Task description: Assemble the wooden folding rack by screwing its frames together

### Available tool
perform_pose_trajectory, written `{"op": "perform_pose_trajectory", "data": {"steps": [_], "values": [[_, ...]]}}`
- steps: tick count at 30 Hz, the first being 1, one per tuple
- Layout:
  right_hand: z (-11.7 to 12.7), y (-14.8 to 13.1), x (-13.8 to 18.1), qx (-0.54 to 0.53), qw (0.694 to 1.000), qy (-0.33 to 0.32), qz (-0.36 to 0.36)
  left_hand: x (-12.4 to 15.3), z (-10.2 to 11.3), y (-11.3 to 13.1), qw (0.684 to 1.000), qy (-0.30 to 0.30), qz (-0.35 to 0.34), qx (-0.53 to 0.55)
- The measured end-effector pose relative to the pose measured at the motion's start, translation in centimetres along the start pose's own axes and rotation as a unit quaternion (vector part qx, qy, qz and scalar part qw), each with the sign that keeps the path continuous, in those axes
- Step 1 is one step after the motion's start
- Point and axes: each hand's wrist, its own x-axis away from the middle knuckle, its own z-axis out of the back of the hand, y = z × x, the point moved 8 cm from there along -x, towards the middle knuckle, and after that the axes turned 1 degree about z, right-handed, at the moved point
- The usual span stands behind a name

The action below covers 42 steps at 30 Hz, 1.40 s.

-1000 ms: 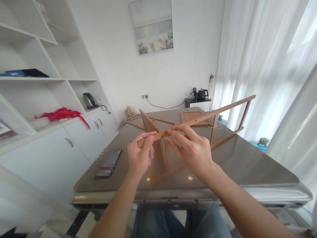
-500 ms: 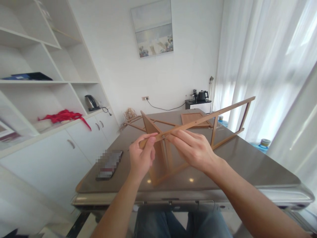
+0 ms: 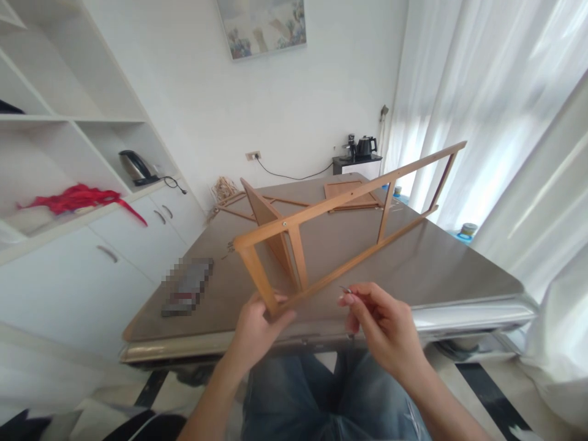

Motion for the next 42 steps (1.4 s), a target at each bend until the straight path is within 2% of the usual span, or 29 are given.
{"op": "perform_pose_trajectory", "data": {"steps": [2,5,8,11,14,17,23,30,38,42], "values": [[-0.7,-0.1,0.5,0.044,0.999,-0.01,0.029,0.1,-0.4,-0.2,1.0,-0.02,0.003,-0.006],[-1.7,-1.2,0.5,0.13,0.984,-0.024,0.119,-0.1,-0.3,0.0,1.0,-0.025,0.009,-0.004],[-2.6,-2.1,0.3,0.167,0.966,-0.038,0.191,0.1,0.5,0.7,0.999,-0.007,0.034,0.023],[-3.4,-2.5,-0.1,0.181,0.956,-0.047,0.226,0.1,1.9,2.7,0.996,0.015,0.042,0.072],[-4.1,-2.9,-0.6,0.188,0.951,-0.047,0.241,-0.3,3.4,5.6,0.997,0.036,0.003,0.064],[-4.4,-3.5,-1.0,0.18,0.951,-0.041,0.25,-0.6,4.5,7.0,0.993,0.052,0.004,0.104],[-4.5,-4.2,-1.6,0.163,0.948,-0.039,0.27,-0.5,5.3,7.2,0.986,0.069,0.023,0.152],[-4.4,-4.6,-1.7,0.171,0.938,-0.042,0.298,-0.4,5.3,7.0,0.981,0.06,0.034,0.182],[-4.6,-5.6,-2.0,0.224,0.915,-0.094,0.321,-0.4,5.5,7.3,0.984,0.054,0.03,0.166],[-4.8,-6.6,-2.6,0.292,0.882,-0.16,0.334,-0.4,5.5,7.3,0.984,0.049,0.035,0.167]]}}
